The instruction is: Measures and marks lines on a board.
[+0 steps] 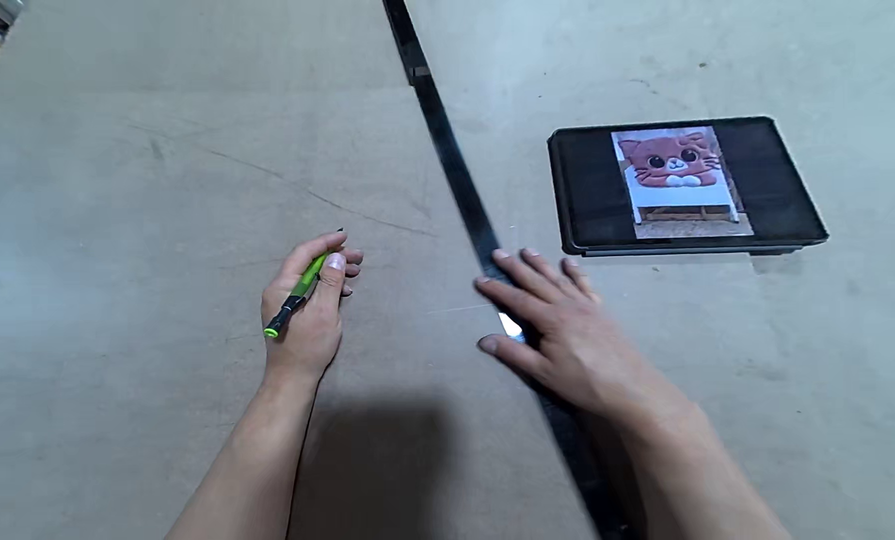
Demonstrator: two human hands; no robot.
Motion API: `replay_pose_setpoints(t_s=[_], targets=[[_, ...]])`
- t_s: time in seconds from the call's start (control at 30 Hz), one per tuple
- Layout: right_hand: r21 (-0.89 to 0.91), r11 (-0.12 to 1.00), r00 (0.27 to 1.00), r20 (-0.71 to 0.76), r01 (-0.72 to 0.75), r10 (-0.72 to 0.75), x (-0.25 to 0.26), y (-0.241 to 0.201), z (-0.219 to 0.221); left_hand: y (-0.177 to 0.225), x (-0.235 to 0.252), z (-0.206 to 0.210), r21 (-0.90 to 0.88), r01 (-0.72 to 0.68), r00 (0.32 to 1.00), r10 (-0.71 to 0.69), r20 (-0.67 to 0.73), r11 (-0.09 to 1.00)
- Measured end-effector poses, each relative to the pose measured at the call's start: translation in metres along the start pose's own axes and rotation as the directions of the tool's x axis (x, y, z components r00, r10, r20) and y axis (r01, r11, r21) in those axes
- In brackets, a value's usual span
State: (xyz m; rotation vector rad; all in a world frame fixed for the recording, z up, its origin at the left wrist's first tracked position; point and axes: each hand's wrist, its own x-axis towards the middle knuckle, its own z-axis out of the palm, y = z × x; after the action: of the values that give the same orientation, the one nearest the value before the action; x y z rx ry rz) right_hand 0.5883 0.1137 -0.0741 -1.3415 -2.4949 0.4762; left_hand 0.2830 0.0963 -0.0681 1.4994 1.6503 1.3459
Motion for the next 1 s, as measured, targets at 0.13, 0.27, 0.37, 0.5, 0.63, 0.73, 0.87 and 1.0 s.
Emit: replay_pose_setpoints(t_s=[0.13,0.27,0.37,0.5,0.63,0.73,0.87,1.0], targets=[[-0.064,0.990,0.991,-0.059,-0.123,0.119,-0.030,0.032,-0.012,0.008,-0.004,0.003,0.079,0.034,0.999,-0.037,0.036,0.996],[-0.074,0.978,0.979,-0.082,-0.194,0.188,-0.038,0.040,-0.017,0.010,-0.004,0.006,0.083,0.041,0.999,-0.043,0.019,0.996],[-0.083,0.970,0.972,-0.077,-0.230,0.224,-0.046,0.050,-0.024,0.010,-0.003,0.006,0.081,0.030,0.999,-0.032,0.020,0.996],[-0.081,0.949,0.950,-0.104,-0.305,0.296,-0.058,0.068,-0.031,0.008,-0.003,0.006,0.067,0.020,0.999,-0.022,0.034,0.998],[-0.030,0.935,0.928,-0.139,-0.354,0.347,-0.062,0.084,-0.039,0.008,-0.002,0.008,0.078,-0.038,0.999,0.035,0.038,0.996],[0.040,0.932,0.917,-0.171,-0.359,0.361,-0.067,0.091,-0.045,0.008,-0.005,0.010,0.076,-0.039,0.999,0.037,0.029,0.996],[0.130,0.925,0.906,-0.195,-0.357,0.377,-0.065,0.088,-0.046,0.012,-0.008,0.013,0.084,-0.103,0.995,0.104,-0.005,0.991],[0.167,0.969,0.964,-0.164,-0.180,0.208,-0.063,0.079,-0.041,0.027,-0.016,0.040,-0.001,-0.068,0.996,0.067,-0.060,0.998]])
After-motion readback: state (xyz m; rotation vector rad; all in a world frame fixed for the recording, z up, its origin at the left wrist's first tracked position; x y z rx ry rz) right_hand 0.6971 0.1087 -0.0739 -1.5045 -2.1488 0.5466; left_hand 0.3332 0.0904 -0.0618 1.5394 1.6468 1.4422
